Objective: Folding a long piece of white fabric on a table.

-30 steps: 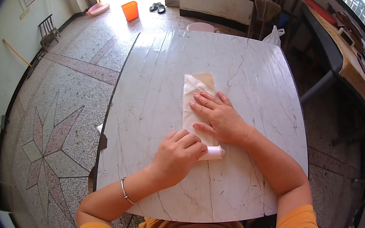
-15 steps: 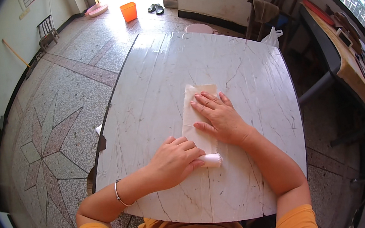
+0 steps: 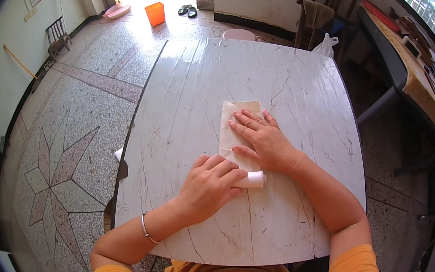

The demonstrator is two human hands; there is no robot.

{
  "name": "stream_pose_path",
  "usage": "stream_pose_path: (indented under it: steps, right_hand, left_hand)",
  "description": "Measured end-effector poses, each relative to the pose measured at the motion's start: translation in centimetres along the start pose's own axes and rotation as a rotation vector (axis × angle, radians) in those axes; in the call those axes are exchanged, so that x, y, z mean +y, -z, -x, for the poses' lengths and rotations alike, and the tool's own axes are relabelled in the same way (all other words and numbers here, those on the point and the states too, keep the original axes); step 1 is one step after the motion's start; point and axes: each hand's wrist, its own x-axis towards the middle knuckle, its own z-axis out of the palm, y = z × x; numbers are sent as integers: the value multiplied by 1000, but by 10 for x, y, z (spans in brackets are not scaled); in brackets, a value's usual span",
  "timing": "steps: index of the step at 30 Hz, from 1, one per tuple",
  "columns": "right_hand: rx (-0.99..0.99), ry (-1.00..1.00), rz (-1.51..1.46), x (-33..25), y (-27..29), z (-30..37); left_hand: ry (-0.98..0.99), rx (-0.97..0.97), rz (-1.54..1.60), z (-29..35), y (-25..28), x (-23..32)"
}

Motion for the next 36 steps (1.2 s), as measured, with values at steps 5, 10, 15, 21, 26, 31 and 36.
stream_pose_path:
  steps: [5, 10, 15, 21, 26, 31, 36]
  right_hand:
    - [-9, -6, -5, 1, 1, 1]
    - [-18, -2, 16, -1, 2, 0]
    - [-15, 5, 11, -1, 2, -1]
    - [-20, -2, -2, -3, 3, -1]
    - [-29, -19, -36, -2, 3, 0]
    - [-53, -21, -28, -3, 3, -1]
    - [-44, -14, -6, -3, 4, -1]
  left_hand:
    - [19, -112, 20, -1, 5, -2]
    - [96, -266, 147, 0, 5, -2]
    - [64, 4, 79, -4, -4, -4]
    - [18, 37, 39, 2, -4, -4]
    - [16, -24, 25, -1, -1, 1]
    - [24, -184, 78, 2, 1, 0]
    - [54, -132, 105, -3, -2, 0]
